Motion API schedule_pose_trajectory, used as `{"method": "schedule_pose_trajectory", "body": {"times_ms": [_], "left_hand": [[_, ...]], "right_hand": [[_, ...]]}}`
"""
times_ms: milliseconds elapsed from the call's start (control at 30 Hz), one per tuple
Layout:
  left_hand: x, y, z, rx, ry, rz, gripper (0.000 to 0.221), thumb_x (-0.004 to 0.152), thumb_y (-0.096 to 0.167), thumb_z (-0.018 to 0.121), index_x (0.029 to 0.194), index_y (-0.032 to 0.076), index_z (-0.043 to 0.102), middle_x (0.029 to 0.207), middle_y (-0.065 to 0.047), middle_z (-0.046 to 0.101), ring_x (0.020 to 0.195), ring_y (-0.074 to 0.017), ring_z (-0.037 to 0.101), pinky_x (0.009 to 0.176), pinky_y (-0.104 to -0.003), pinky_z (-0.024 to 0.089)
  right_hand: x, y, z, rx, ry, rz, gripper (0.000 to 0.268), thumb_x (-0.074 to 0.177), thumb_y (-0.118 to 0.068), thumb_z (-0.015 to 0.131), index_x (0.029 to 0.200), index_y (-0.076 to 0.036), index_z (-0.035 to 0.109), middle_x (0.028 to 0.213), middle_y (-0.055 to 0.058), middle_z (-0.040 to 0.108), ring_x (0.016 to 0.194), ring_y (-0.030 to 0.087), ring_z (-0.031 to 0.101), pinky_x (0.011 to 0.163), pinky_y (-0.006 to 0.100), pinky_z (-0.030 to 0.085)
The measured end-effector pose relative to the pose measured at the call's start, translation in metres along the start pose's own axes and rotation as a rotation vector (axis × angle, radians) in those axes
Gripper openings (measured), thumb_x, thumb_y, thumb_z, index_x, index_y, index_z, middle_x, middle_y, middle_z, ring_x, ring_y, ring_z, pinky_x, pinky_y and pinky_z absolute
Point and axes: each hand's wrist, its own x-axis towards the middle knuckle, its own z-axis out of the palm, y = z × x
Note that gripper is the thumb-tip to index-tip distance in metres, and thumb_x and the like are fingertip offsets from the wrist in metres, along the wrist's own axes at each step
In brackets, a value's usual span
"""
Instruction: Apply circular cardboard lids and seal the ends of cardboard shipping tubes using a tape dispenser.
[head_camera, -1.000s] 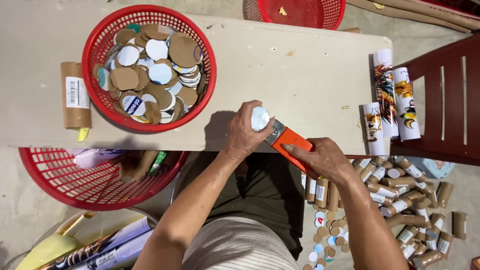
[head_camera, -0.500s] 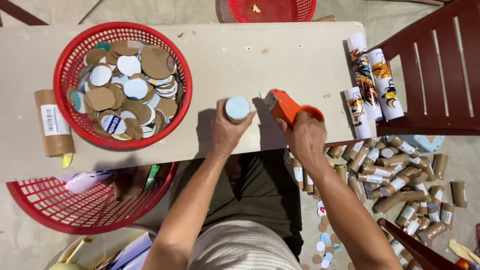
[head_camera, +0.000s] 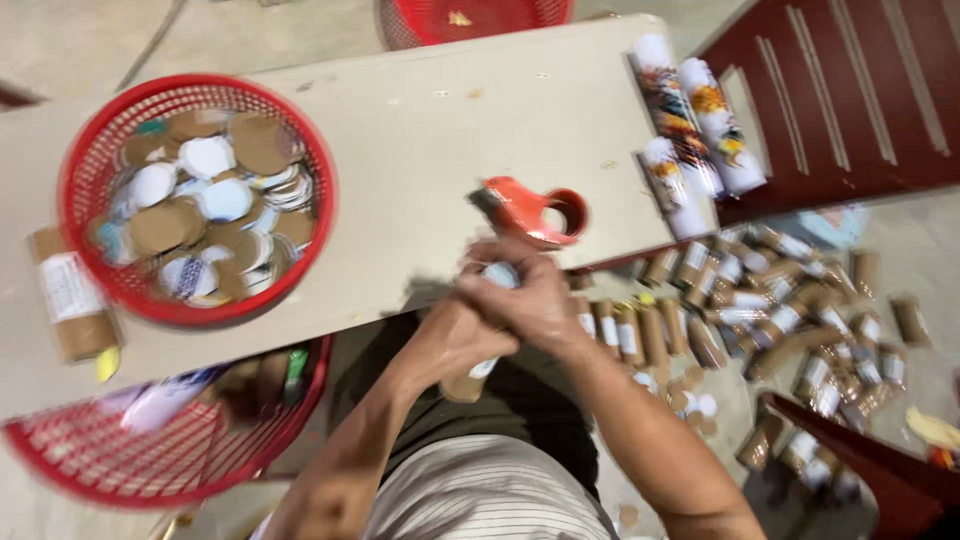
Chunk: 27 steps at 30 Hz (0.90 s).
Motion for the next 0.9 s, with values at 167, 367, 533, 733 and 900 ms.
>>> {"method": "schedule_pose_trajectory", "body": {"times_ms": [167, 367, 533, 733, 900], "left_hand": [[-0.032, -0.051, 0.0, -0.056, -0.122, 0.141, 0.087, 0.07, 0.029, 0.089, 0.133, -0.008, 0.041, 0.121, -0.02, 0.062, 0.111, -0.0257, 0.064, 0.09, -0.038, 0.055], [-0.057, -0.078, 0.024, -0.502, -0.587, 0.022, 0.062, 0.077, 0.024, 0.086, 0.125, -0.005, 0.057, 0.105, -0.013, 0.067, 0.093, -0.0148, 0.065, 0.085, -0.031, 0.055], [-0.063, -0.063, 0.04, -0.383, -0.301, -0.086, 0.041, 0.073, 0.015, 0.087, 0.099, -0.004, 0.062, 0.082, -0.001, 0.063, 0.077, -0.0107, 0.06, 0.071, -0.029, 0.051], [-0.047, -0.039, 0.037, -0.036, -0.153, 0.029, 0.042, 0.072, 0.025, 0.086, 0.099, 0.001, 0.064, 0.082, -0.007, 0.068, 0.079, -0.0231, 0.066, 0.071, -0.036, 0.054], [-0.037, -0.009, 0.033, 0.433, -0.031, -0.05, 0.068, 0.068, 0.042, 0.089, 0.118, 0.009, 0.058, 0.099, -0.015, 0.075, 0.093, -0.0324, 0.073, 0.08, -0.042, 0.057]], "right_hand": [[-0.039, 0.011, -0.017, 0.178, -0.007, 0.115, 0.028, 0.088, -0.016, 0.077, 0.111, -0.001, 0.076, 0.099, 0.007, 0.077, 0.092, 0.011, 0.07, 0.085, 0.029, 0.058], [-0.058, 0.008, -0.026, 0.423, -0.151, 0.036, 0.021, 0.089, -0.005, 0.07, 0.109, 0.001, 0.072, 0.09, 0.007, 0.074, 0.087, 0.016, 0.072, 0.082, 0.033, 0.06], [-0.059, 0.015, -0.034, 0.521, -0.203, -0.088, 0.028, 0.091, -0.001, 0.066, 0.119, 0.002, 0.07, 0.092, 0.005, 0.069, 0.089, 0.016, 0.069, 0.086, 0.034, 0.06], [-0.062, 0.023, -0.036, 0.387, -0.042, -0.037, 0.035, 0.091, -0.006, 0.065, 0.126, 0.001, 0.067, 0.101, 0.007, 0.07, 0.095, 0.015, 0.067, 0.087, 0.032, 0.057], [-0.076, 0.037, -0.074, -0.132, -0.028, 0.131, 0.04, 0.095, -0.027, 0.063, 0.127, -0.002, 0.065, 0.101, 0.008, 0.072, 0.094, 0.016, 0.069, 0.086, 0.029, 0.054]]}}
